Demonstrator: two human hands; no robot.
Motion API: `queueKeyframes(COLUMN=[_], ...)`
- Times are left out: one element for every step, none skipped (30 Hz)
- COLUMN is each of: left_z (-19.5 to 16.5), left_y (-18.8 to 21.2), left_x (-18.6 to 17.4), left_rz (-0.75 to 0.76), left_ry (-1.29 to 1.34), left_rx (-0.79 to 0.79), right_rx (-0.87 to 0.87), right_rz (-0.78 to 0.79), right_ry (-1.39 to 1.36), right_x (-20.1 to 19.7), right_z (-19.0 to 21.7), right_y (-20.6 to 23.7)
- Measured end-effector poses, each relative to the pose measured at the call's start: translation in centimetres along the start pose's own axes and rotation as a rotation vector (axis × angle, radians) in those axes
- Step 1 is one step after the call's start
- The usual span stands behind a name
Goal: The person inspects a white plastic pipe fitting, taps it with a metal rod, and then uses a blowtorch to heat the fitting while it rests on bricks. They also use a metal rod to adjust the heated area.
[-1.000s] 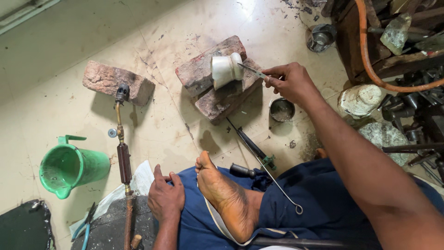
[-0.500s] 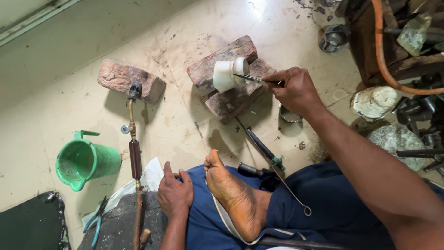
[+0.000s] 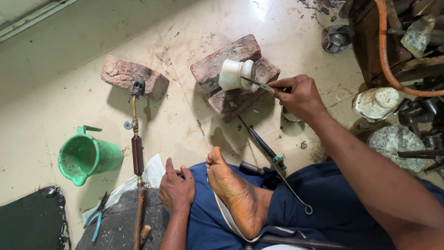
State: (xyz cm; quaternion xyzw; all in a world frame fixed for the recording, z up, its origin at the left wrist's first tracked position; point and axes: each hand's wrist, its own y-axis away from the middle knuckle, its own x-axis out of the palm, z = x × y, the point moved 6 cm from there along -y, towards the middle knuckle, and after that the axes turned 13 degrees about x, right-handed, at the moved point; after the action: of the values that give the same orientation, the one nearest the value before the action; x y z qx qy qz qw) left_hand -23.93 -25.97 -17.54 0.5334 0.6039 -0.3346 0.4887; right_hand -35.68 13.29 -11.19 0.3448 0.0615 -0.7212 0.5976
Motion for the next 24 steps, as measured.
queueKeyframes(left_z=[0.0,0.0,0.0,0.0,0.0,0.0,0.0,0.0,0.0,0.0,0.0,0.0,-0.1,-0.1,-0.1,0.0,0.0,0.0,0.0,0.0,0.0,0.1,0.1,0.1], left_y=[0.0,0.0,0.0,0.0,-0.1,-0.1,-0.1,-0.1,-0.1,-0.1,-0.1,-0.1,-0.1,-0.1,0.0,0.0,0.0,0.0,0.0,0.0,0.0,0.0,0.0,0.0], left_x=[0.0,0.0,0.0,0.0,0.0,0.0,0.0,-0.1,-0.1,-0.2,-0.3,-0.3,-0.4,-0.4,-0.5,-0.5,-0.6,-0.6,-0.6,-0.7,-0.7,-0.7,-0.8,-0.8], left_rz=[-0.003,-0.002,-0.001,0.000,0.012,0.025,0.039,0.040,0.041,0.042,0.042,0.043,0.043,0.042,0.042,0.043,0.041,0.039,0.035,0.033,0.032,0.030,0.023,0.016], left_ry=[0.005,0.003,0.001,-0.002,-0.006,-0.009,-0.013,-0.011,-0.008,-0.005,-0.007,-0.009,-0.010,-0.007,-0.006,-0.004,-0.001,0.002,0.005,0.008,0.009,0.011,0.010,0.010], left_rx=[-0.003,0.000,0.002,0.005,0.006,0.006,0.005,0.002,-0.001,-0.005,-0.005,-0.005,-0.005,-0.005,-0.006,-0.007,-0.005,-0.002,0.002,0.001,0.001,-0.001,0.003,0.006], right_rx=[0.001,0.035,0.069,0.104,0.134,0.165,0.197,0.199,0.201,0.203,0.216,0.229,0.240,0.234,0.229,0.225,0.210,0.196,0.180,0.195,0.210,0.226,0.226,0.228], right_rz=[0.014,0.031,0.050,0.068,0.091,0.115,0.139,0.150,0.160,0.171,0.169,0.167,0.164,0.161,0.161,0.160,0.164,0.167,0.169,0.163,0.158,0.153,0.149,0.146], right_ry=[-0.062,-0.130,-0.198,-0.267,-0.331,-0.393,-0.455,-0.483,-0.511,-0.538,-0.529,-0.519,-0.510,-0.529,-0.548,-0.566,-0.562,-0.558,-0.554,-0.553,-0.552,-0.551,-0.555,-0.558], right_x=[0.2,0.4,0.7,1.1,1.5,1.9,2.4,2.7,3.1,3.3,3.5,3.6,3.7,3.8,3.8,3.8,3.8,3.7,3.6,3.5,3.5,3.4,3.3,3.3], right_z=[-0.3,-0.8,-1.4,-2.0,-2.6,-3.1,-3.6,-3.9,-4.1,-4.3,-4.5,-4.5,-4.5,-4.6,-4.6,-4.6,-4.6,-4.5,-4.4,-4.5,-4.6,-4.6,-4.6,-4.6], right_y=[0.1,0.2,0.2,0.3,0.3,0.5,0.6,0.7,0.9,1.0,1.2,1.3,1.4,1.4,1.4,1.5,1.5,1.5,1.5,1.4,1.3,1.2,1.1,1.0])
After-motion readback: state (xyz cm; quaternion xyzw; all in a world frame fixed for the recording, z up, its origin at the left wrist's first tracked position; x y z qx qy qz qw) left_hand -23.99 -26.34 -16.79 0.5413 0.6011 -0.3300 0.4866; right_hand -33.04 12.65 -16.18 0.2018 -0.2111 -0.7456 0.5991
